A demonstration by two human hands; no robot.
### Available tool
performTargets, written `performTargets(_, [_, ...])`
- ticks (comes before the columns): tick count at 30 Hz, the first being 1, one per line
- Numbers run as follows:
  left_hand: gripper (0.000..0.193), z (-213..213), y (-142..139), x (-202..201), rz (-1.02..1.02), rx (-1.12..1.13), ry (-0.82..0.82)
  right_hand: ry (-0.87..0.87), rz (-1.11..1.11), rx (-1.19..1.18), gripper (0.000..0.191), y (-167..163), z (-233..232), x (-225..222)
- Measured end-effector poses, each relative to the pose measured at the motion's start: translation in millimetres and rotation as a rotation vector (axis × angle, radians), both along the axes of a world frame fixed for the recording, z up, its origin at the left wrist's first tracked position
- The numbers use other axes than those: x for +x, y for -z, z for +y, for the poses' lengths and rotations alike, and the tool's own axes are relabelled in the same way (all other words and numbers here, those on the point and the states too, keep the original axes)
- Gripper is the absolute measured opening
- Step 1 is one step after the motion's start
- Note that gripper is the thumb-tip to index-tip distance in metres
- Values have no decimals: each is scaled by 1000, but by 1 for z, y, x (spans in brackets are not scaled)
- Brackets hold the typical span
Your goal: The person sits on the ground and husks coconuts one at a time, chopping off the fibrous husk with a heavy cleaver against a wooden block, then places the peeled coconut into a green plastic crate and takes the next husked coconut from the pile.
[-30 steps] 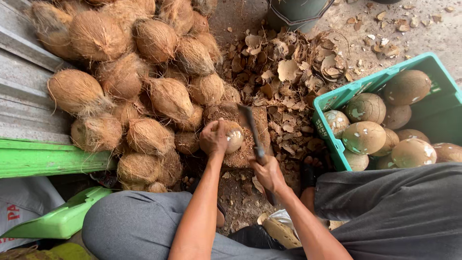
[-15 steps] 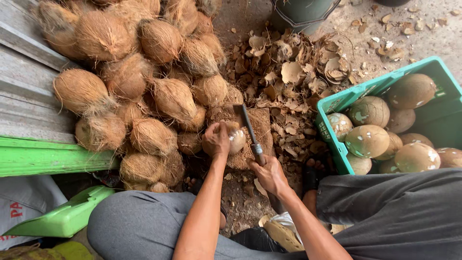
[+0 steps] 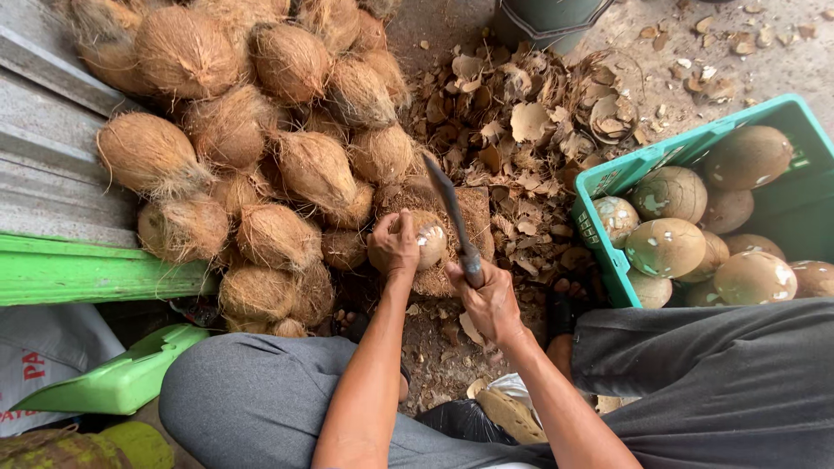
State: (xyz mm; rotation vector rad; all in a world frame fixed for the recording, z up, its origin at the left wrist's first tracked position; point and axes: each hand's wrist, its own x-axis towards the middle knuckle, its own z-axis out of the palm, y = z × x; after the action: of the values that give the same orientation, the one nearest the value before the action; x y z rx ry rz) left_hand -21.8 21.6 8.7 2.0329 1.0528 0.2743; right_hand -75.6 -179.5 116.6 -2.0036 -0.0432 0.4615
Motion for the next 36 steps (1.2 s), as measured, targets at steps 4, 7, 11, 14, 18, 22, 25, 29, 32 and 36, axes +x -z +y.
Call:
performTargets(4, [51, -2, -6, 0, -66, 43, 21, 100, 502, -56, 24, 17, 0, 4])
performTargets(7, [53, -6, -17, 0, -271, -104, 62, 59, 230, -90, 16, 21, 2, 10])
performTargets(11, [50, -8, -28, -7, -125, 22, 14, 68, -18, 7, 26, 11, 5, 7])
performTargets(14, [51, -4, -20, -8, -164, 170, 47, 14, 145, -151, 41, 6, 6, 7])
performTargets(18, [56, -2, 7, -9, 2, -7, 48, 11, 178, 33, 23, 12, 0, 1])
performTargets(22, [48, 2, 20, -4, 35, 239, 108, -12, -63, -6, 51, 33, -6, -3])
performTargets(25, [47, 3, 12, -3, 16, 88, 3, -7, 159, -44, 29, 51, -9, -1])
performTargets(29, [47, -1, -10, -11, -154, 143, 57, -39, 7, 31, 9, 58, -10, 0])
performTargets(32, [50, -5, -24, -17, -70, 108, 72, -46, 55, -66, 33, 47, -7, -1])
performTargets(36, [58, 2, -35, -13, 102, -197, 65, -30, 235, -135, 28, 24, -2, 11])
